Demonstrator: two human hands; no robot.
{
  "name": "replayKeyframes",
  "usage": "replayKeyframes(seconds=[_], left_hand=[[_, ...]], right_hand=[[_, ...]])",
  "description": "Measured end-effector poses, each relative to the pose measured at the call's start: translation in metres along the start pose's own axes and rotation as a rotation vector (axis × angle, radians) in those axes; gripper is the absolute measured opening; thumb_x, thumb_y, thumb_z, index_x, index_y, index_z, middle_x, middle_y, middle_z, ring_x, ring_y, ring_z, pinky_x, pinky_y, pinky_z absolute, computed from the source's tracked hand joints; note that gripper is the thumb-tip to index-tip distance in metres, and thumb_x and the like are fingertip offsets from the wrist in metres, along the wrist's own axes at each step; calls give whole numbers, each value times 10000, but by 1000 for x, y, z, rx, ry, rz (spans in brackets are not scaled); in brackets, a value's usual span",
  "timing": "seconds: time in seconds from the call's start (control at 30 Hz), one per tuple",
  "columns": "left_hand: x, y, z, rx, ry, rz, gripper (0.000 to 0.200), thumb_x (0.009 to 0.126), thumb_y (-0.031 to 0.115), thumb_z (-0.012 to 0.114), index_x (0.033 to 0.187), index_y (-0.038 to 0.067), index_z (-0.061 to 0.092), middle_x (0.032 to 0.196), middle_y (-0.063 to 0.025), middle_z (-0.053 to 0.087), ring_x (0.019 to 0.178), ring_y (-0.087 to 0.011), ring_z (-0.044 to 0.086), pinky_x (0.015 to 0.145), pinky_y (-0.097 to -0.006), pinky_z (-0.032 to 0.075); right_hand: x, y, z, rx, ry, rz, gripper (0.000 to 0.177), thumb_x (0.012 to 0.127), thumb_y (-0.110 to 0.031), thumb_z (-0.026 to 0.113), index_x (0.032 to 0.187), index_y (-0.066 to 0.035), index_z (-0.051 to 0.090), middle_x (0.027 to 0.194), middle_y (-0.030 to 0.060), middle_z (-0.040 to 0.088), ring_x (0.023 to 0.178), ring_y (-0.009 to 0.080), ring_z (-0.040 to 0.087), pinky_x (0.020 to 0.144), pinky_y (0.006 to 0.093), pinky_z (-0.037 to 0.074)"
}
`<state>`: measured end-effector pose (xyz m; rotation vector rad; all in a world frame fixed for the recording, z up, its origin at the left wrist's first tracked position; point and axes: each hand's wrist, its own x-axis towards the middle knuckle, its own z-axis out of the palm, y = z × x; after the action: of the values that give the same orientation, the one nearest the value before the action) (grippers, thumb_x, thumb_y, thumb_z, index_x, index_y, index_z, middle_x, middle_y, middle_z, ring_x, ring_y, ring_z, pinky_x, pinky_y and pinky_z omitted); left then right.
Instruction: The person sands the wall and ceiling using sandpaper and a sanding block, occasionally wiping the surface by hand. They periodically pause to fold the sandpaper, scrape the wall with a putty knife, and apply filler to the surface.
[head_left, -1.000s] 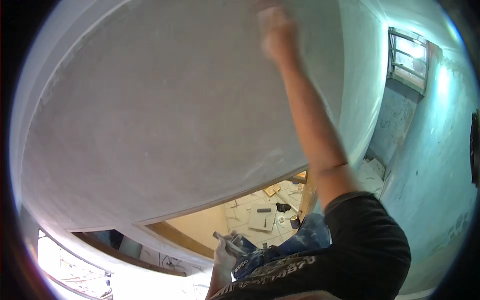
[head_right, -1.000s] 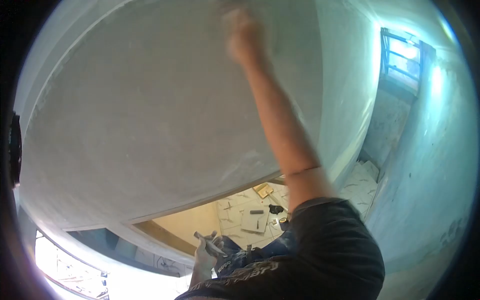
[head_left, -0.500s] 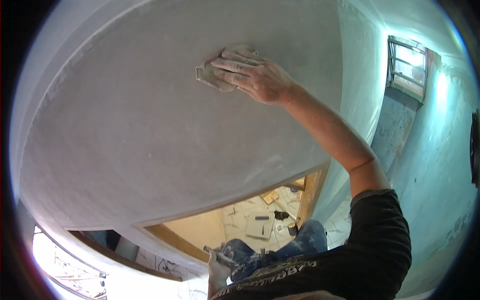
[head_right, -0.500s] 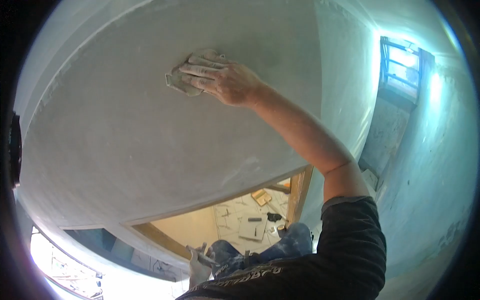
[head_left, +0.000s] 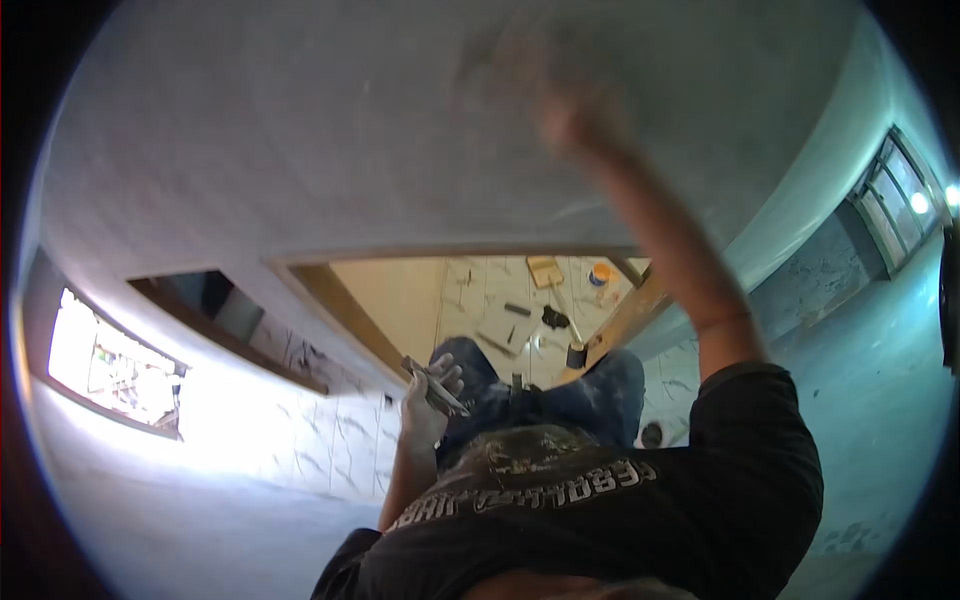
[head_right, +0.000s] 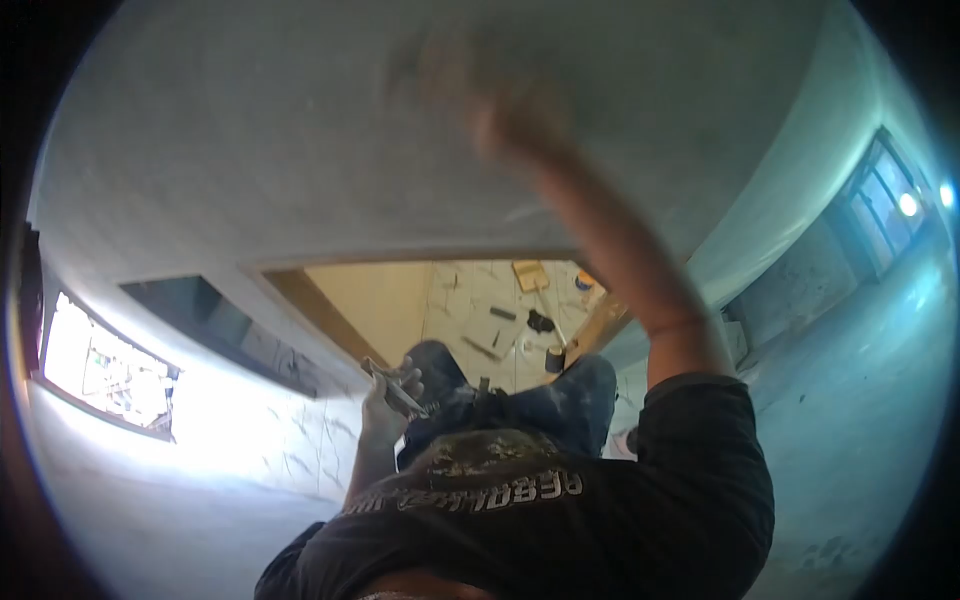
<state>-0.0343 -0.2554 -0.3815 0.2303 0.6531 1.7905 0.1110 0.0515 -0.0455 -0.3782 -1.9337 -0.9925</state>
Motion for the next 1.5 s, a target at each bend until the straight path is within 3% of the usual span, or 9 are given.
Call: replayKeyframes(seconds=[0.13,0.2,0.33,0.77,0.83,1.03,1.2,1.43,1.5], left_hand=[[-29,9,-18,4,117,-1,356,998,385,380,1078,78,541,1287,-126,530,1127,-290,545,917,-424,474],[-26,18,-23,-2,76,36,348,1000,380,378,1081,82,540,1277,-117,532,1144,-276,527,936,-420,452],[-12,27,-10,33,46,90,364,1008,370,362,1106,61,528,1293,-136,512,1119,-266,555,928,-413,469],[-2,23,22,394,-80,-292,351,951,426,489,1097,112,545,1338,-97,482,1166,-289,497,1012,-469,392],[1,21,52,476,-77,-268,355,940,425,514,1104,110,538,1339,-98,477,1161,-288,500,1008,-472,397],[24,10,67,636,77,-193,460,964,424,475,1271,88,406,1238,-119,519,998,-232,548,794,-334,500],[25,-7,106,931,131,-238,520,983,412,446,1386,108,319,1274,-109,477,772,-150,500,586,-215,432],[42,-27,105,745,176,-171,631,934,588,408,1320,90,402,1220,-85,506,941,-211,538,751,-316,461],[44,-25,98,638,-261,-400,671,931,611,383,1286,43,423,1149,-89,534,938,-201,539,754,-309,455]], right_hand=[[77,64,-42,116,-39,720,522,1015,-404,290,1235,15,512,1181,215,581,1026,293,596,862,416,466],[-2,18,19,47,-17,157,120,876,-68,480,900,-9,581,723,135,559,655,280,590,662,407,517],[-185,-115,32,514,-349,-127,261,916,-158,501,1169,-99,526,1258,128,566,1127,303,574,953,443,485],[-161,-4,10,50,301,753,217,832,-246,597,1027,-160,639,1188,103,597,995,301,595,838,477,492],[-193,-64,8,135,-217,597,408,901,-300,533,1307,-266,510,1457,50,377,1305,286,385,1061,420,351],[-283,-201,-84,1086,-281,1164,235,925,-221,524,1141,-153,589,1020,124,648,846,350,624,733,437,496],[-305,-217,-90,2008,7,1863,366,980,-241,488,1244,12,505,1111,72,590,1016,155,550,852,332,458],[-283,-211,-97,2490,67,1653,346,979,-242,490,1233,-7,504,1093,67,581,1005,141,535,875,312,445],[-284,-212,-96,2397,43,1682,318,980,-249,485,1177,-2,524,1063,65,585,985,144,535,875,316,435]])
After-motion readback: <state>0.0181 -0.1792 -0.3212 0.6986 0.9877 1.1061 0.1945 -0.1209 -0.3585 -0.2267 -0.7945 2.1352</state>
